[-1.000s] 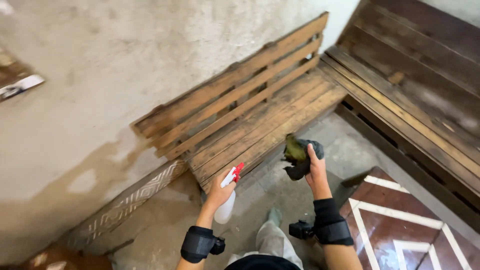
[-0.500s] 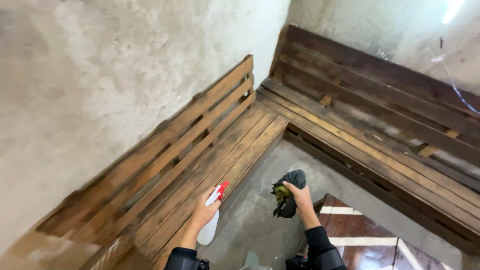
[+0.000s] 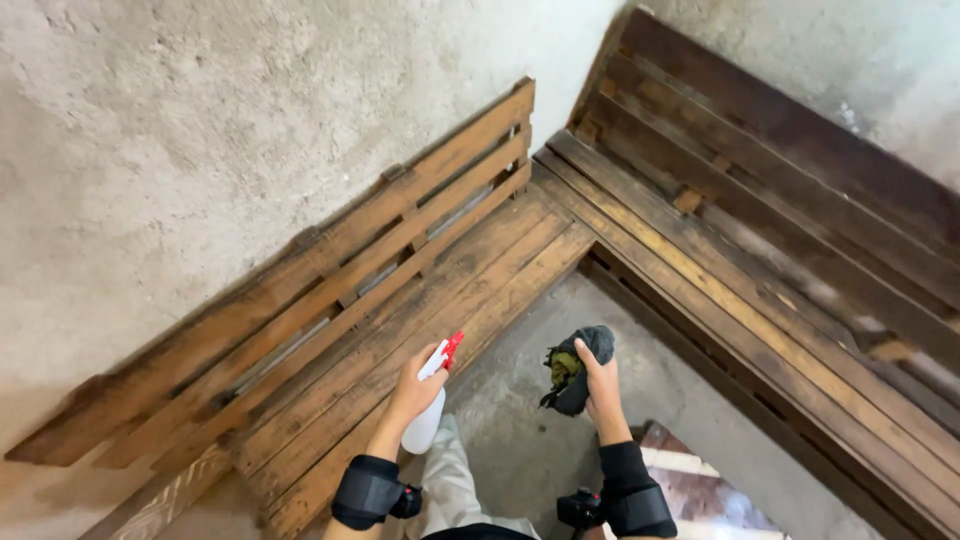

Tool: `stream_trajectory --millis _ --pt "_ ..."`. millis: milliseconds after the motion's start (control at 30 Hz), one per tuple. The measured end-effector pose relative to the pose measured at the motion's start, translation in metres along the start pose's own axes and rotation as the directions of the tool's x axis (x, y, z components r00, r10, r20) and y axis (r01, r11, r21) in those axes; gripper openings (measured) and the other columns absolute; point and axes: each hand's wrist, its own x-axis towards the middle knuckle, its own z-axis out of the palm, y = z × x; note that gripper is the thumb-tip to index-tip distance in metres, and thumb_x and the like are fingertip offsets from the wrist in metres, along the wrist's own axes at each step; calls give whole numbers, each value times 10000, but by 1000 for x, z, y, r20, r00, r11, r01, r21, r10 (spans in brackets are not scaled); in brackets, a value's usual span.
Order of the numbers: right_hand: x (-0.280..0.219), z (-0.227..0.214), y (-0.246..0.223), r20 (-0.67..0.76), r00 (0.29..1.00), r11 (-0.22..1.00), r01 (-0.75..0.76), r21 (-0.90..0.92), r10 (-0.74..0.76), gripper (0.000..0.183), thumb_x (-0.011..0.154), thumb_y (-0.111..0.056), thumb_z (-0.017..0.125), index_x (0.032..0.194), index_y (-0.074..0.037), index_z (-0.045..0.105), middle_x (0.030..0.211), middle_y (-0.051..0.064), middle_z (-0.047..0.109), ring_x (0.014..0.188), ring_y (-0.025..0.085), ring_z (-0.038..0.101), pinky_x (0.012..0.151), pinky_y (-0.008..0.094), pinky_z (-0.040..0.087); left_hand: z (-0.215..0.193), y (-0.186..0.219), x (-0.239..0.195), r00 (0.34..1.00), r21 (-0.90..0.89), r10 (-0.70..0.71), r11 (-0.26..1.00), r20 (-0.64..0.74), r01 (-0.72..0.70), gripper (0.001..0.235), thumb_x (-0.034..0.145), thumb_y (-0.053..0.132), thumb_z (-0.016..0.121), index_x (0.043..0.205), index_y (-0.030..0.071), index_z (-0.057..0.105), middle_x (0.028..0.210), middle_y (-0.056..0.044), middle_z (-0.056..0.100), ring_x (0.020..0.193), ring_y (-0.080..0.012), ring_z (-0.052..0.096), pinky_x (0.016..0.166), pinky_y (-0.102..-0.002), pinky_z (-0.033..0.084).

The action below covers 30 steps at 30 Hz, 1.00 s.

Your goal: The person sprays a cleaning solution onto various wooden furniture pieces and wipes them with a cloth. They clean a round wooden stool, a square table with white geometric patterns, and a wooden bench against the wall.

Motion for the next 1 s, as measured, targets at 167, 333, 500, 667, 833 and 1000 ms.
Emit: stream_trajectory --millis 167,333,500,667,833,1000 --pt "64 32 3 -4 1000 1000 -28 -6 28 338 909 -185 748 1196 -56 623 1090 21 669 1002 157 645 866 323 530 -9 -23 71 998 26 45 999 -37 -44 335 832 84 628 1156 31 698 977 -66 771 926 -143 716 833 -295 535" --pt "136 69 0 37 999 999 -32 38 31 389 949 -246 716 1267 -59 593 1125 24 661 1018 162 640 874 332 535 -16 -23 144 989 102 127 988 -75 -119 304 836 82 610 1125 7 670 978 -136 731 952 -224 705 862 -349 535" --pt "208 89 -10 22 999 995 -52 83 50 489 996 -297 659 1398 -51 527 1301 28 613 1164 168 597 989 340 481 -13 -17 224 981 108 188 977 -53 -182 379 816 91 622 1190 24 626 1051 -129 729 1027 -219 699 898 -350 519" --pt "263 94 -9 -68 990 992 -124 17 125 612 1024 -363 581 1541 -95 392 1535 -14 474 1374 142 471 1134 328 359 -3 -16 288 982 55 187 981 18 -188 349 831 98 619 1174 31 619 1039 -134 741 1030 -232 721 912 -357 536" --pt "316 82 -3 34 991 954 -132 270 128 609 1056 -420 498 1501 -4 476 1514 66 537 1335 212 525 1138 359 392 21 -21 335 973 157 229 962 -26 -222 398 805 84 656 1196 30 608 1091 -165 698 1059 -286 674 916 -383 504" --pt "404 70 19 7 988 953 -151 264 155 535 1053 -381 497 1452 -26 516 1460 42 576 1309 194 546 1131 354 400 46 -28 390 988 141 150 980 -40 -143 322 831 110 633 1146 46 629 1023 -140 730 986 -265 717 891 -367 535"
